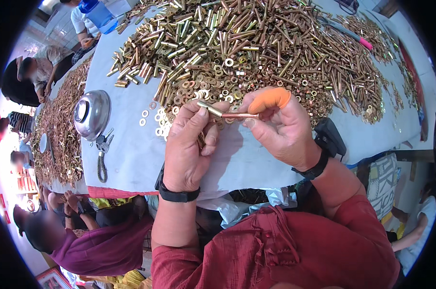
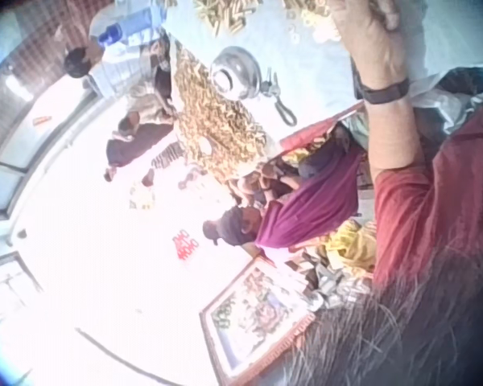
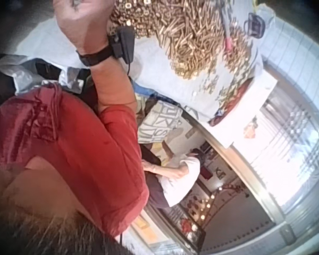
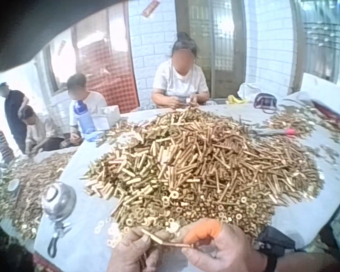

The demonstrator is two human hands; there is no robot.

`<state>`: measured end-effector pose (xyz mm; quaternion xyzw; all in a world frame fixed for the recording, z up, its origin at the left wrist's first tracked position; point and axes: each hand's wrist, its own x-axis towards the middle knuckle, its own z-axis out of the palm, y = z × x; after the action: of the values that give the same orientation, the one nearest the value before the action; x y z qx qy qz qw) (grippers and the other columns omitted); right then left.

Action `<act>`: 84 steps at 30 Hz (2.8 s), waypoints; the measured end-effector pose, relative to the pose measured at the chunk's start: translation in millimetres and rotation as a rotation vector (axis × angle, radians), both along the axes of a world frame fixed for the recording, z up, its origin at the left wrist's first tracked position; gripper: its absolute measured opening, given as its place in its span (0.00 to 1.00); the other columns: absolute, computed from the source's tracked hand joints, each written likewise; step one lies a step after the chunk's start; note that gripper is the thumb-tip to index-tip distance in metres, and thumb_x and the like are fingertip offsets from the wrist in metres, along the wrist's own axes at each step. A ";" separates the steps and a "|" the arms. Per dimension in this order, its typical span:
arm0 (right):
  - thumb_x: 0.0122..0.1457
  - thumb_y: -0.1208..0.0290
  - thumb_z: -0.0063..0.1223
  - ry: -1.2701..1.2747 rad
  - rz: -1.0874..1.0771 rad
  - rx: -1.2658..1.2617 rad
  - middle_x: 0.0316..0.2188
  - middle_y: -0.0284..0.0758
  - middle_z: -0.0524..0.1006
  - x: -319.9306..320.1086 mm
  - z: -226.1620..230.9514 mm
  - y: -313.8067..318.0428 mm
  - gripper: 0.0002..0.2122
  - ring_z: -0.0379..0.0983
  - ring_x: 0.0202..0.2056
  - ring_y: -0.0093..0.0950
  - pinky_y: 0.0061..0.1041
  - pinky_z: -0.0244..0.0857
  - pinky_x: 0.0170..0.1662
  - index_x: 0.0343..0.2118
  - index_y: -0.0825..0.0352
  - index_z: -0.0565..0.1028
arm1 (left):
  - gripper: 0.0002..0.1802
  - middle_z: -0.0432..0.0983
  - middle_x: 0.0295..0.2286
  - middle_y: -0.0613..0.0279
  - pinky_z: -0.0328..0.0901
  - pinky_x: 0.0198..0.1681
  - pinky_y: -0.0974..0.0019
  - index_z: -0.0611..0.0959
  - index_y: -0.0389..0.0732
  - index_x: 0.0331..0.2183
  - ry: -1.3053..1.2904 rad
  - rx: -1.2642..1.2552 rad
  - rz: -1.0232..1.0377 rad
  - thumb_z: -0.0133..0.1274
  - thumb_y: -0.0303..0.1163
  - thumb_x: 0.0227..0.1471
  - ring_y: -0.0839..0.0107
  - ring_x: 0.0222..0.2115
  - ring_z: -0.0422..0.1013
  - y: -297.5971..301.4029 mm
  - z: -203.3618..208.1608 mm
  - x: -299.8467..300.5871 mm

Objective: The person assembles expansion bolts by sliding a washer onto a bolt and then inserting the bolt into a metal sleeve. This process is repeated multiple times, with each completed assembly being placed back onto the table.

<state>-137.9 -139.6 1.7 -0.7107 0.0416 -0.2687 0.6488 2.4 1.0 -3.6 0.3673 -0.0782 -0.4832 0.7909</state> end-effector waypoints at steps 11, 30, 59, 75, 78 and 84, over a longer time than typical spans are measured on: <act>0.50 0.63 0.64 0.187 -0.324 -0.736 0.26 0.37 0.77 7.8 0.6 1.0 0.12 0.74 0.27 0.37 0.32 0.66 0.27 0.30 0.65 0.74 | 0.06 0.78 0.39 0.52 0.55 0.17 0.80 0.74 0.40 0.39 -0.026 0.018 -0.026 0.46 0.31 0.62 0.82 0.17 0.61 -8.1 -4.6 -15.6; 0.52 0.67 0.59 0.506 -0.301 -1.037 0.28 0.35 0.75 4.9 -11.6 -1.9 0.11 0.75 0.31 0.35 0.32 0.68 0.32 0.38 0.60 0.75 | 0.08 0.75 0.27 0.64 0.53 0.20 0.81 0.74 0.41 0.38 -0.265 0.117 -0.027 0.46 0.35 0.63 0.84 0.18 0.59 0.0 4.0 -6.3; 0.62 0.69 0.53 0.454 -0.046 0.319 0.28 0.26 0.75 1.4 -2.3 -3.9 0.09 0.69 0.26 0.13 0.13 0.64 0.28 0.43 0.65 0.75 | 0.05 0.75 0.26 0.62 0.66 0.33 0.71 0.78 0.34 0.34 -1.038 0.380 -0.166 0.55 0.24 0.54 0.76 0.27 0.69 -3.0 -3.2 -8.6; 0.59 0.70 0.56 0.294 -0.177 -0.287 0.30 0.32 0.78 -0.5 -10.2 -2.1 0.09 0.74 0.29 0.19 0.21 0.69 0.33 0.40 0.68 0.77 | 0.05 0.76 0.27 0.64 0.66 0.34 0.73 0.79 0.34 0.35 -0.954 0.346 -0.198 0.54 0.24 0.55 0.77 0.29 0.69 -5.8 -6.2 -13.4; 0.57 0.70 0.57 0.267 -0.195 -0.464 0.31 0.38 0.78 -0.6 -12.8 -5.5 0.09 0.76 0.31 0.29 0.26 0.69 0.36 0.39 0.67 0.77 | 0.04 0.75 0.26 0.65 0.65 0.35 0.73 0.78 0.34 0.34 -0.956 0.404 -0.245 0.53 0.24 0.56 0.78 0.29 0.69 -5.3 -4.0 -12.7; 0.54 0.69 0.58 0.510 -0.355 -0.803 0.33 0.38 0.77 -9.4 13.9 -38.8 0.10 0.75 0.36 0.38 0.34 0.68 0.39 0.39 0.63 0.76 | 0.03 0.73 0.24 0.68 0.63 0.31 0.74 0.76 0.36 0.32 -0.857 0.422 -0.179 0.51 0.25 0.58 0.80 0.27 0.66 -3.8 -3.5 -11.0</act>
<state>-147.2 -178.5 15.5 -0.9291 0.2121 -0.1877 0.2380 -8.6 -2.8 -7.1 0.6775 -0.3285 -0.3600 0.5509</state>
